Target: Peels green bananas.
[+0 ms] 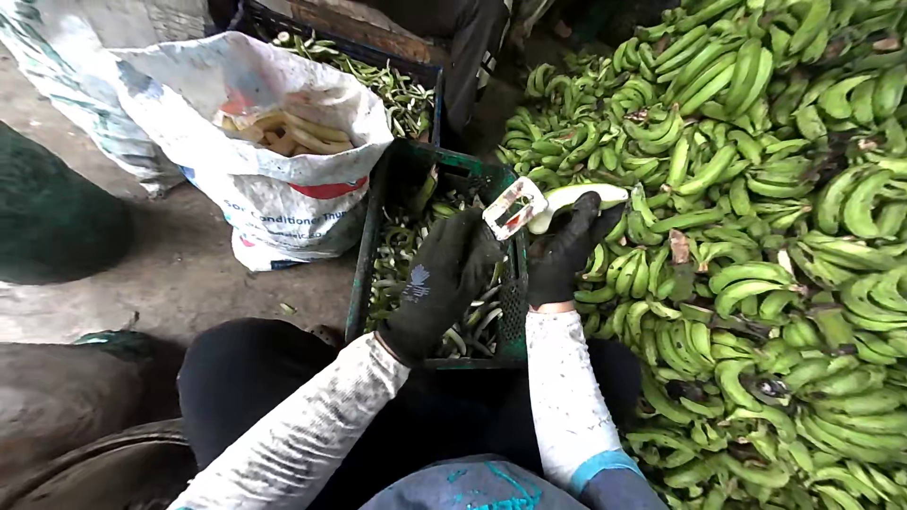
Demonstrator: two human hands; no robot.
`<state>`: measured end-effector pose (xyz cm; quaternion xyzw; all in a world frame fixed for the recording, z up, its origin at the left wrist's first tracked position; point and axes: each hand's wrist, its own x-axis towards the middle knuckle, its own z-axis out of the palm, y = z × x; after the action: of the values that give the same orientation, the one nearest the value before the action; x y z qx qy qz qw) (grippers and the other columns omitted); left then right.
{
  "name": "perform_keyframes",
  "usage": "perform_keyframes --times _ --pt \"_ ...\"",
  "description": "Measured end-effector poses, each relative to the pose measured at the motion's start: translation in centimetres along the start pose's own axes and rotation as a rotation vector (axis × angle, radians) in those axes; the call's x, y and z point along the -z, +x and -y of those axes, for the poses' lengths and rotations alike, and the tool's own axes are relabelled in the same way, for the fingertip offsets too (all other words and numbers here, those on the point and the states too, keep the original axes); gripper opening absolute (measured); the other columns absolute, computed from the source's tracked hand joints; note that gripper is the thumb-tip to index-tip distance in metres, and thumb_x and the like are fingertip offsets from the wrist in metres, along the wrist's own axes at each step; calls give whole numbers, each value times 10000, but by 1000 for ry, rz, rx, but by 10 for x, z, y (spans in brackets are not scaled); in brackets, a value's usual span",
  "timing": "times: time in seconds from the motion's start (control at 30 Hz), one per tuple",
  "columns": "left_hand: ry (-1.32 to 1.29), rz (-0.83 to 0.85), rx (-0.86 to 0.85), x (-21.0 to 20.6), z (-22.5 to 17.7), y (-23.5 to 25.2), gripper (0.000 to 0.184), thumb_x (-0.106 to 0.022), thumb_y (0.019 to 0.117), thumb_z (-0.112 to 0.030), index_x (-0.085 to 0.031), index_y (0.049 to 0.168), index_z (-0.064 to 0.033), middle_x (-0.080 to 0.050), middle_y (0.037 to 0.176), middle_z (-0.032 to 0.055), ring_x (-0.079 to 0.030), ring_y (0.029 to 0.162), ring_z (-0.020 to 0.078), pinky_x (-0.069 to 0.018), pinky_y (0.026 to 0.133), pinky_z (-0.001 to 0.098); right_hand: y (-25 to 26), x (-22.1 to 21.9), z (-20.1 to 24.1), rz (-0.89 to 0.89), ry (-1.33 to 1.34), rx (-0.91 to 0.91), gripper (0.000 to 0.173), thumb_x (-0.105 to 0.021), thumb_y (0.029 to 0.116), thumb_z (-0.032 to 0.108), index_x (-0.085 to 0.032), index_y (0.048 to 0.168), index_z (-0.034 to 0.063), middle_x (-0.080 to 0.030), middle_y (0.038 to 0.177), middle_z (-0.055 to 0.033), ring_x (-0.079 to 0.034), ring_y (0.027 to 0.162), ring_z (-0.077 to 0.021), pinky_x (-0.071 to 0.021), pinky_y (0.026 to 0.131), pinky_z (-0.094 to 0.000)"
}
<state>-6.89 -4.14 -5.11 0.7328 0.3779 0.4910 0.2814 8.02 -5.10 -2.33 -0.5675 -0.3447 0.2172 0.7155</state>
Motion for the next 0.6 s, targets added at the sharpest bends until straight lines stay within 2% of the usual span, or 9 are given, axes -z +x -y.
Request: perform_keyframes --times 0.07,0.13,0.2,0.27,0.37,0.4,0.47,0.53,0.6 --pt "-10 -12 0 2 1 2 472 -541 1037 -332 -554 1394 -23 -638 1199 176 -645 1050 241 -546 906 408 0 -2 2 11 68 -9 623 -481 1073 406 -122 1582 401 -468 1463 5 -576 1199 -142 -545 928 -337" --pt "12 23 -13 -3 4 -1 461 -545 1036 -338 -575 1365 -17 -648 1138 170 -656 1009 245 -559 882 415 2 -5 -2 8 80 22 641 -489 1072 400 -109 1588 379 -466 1460 -10 -583 1188 -142 -551 923 -331" --pt "11 74 12 -9 4 -5 449 -563 1029 -311 -570 1377 -27 -646 1152 169 -658 1026 252 -560 896 425 13 -10 -13 -20 120 98 645 -481 1077 363 -100 1591 278 -461 1439 -41 -580 1194 -141 -550 948 -345" --pt "7 97 25 -11 4 -6 439 -577 1025 -283 -561 1386 -33 -642 1166 167 -656 1026 247 -560 899 418 18 -13 -19 -46 145 127 632 -473 1082 346 -109 1587 239 -477 1408 -45 -580 1178 -124 -545 944 -333" --pt "50 83 -21 -12 13 -2 451 -570 1028 -327 -579 1363 -26 -642 1103 169 -659 977 262 -565 860 422 11 -6 -16 16 65 17 540 -478 1073 403 -253 1547 275 -548 1309 4 -597 1104 -86 -545 905 -299" --pt "68 79 -20 -10 17 2 464 -555 1032 -344 -584 1368 -24 -648 1110 178 -661 990 282 -561 864 442 6 0 -14 86 -25 -32 479 -465 1067 446 -350 1507 294 -583 1268 19 -602 1071 -83 -540 880 -307" --pt "67 108 61 3 28 15 455 -534 1056 -344 -583 1382 -30 -657 1199 192 -661 1078 299 -547 939 482 7 11 -16 260 -79 -121 400 -444 1064 482 -514 1391 262 -640 1130 12 -637 924 -95 -572 758 -326" --pt "62 136 115 23 46 31 454 -492 1070 -380 -592 1373 -57 -657 1232 173 -654 1110 278 -527 967 501 7 23 -18 471 -25 -247 406 -446 1063 473 -534 1395 257 -663 1141 -10 -661 917 -133 -593 740 -362" --pt "55 144 73 36 55 36 494 -455 1063 -467 -601 1356 -97 -658 1204 118 -646 1091 213 -530 950 460 1 29 -23 504 -83 -283 376 -461 1045 507 -563 1342 299 -665 1035 5 -642 791 -112 -560 625 -314"
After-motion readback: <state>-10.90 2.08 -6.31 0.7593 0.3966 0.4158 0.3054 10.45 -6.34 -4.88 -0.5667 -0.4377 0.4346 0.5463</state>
